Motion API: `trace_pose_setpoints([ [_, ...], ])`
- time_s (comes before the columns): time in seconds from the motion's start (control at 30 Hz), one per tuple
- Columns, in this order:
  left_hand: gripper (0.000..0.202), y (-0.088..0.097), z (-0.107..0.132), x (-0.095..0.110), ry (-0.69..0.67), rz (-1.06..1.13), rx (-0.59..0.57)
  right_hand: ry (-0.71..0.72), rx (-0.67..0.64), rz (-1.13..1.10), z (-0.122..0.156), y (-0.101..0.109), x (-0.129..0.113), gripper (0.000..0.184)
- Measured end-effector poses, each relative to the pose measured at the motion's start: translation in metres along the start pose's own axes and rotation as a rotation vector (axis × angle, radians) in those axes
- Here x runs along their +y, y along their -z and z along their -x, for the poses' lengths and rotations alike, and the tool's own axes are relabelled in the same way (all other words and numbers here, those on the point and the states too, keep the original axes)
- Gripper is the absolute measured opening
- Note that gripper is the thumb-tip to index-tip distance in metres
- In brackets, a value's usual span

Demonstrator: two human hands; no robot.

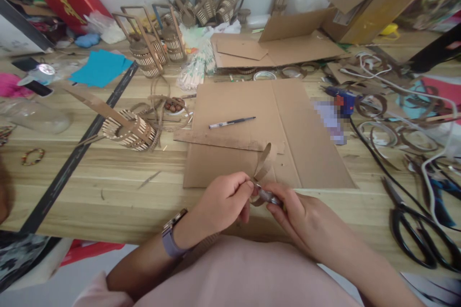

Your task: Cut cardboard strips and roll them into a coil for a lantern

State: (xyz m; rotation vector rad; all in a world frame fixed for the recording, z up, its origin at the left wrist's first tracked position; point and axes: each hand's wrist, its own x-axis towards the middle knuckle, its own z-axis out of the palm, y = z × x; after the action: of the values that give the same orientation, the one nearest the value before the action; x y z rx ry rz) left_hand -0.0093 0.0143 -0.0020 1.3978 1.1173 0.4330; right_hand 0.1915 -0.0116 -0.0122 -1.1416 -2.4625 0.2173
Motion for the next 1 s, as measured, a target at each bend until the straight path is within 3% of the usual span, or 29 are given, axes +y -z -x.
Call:
trace_pose_setpoints([
  [0.47,0.027,0.0022,0.0031,0.0033,0.02,-0.077,-0.042,0.024,-0.14,-0.052,-0.0005,0.0091,0.0055,0.034],
  [1.0,0.028,0.0021,0.0027,0.0042,0.044,-0.069,-0.052,-0.036,-0.196,-0.114,0.0027,0.0096,0.0057,0.036],
])
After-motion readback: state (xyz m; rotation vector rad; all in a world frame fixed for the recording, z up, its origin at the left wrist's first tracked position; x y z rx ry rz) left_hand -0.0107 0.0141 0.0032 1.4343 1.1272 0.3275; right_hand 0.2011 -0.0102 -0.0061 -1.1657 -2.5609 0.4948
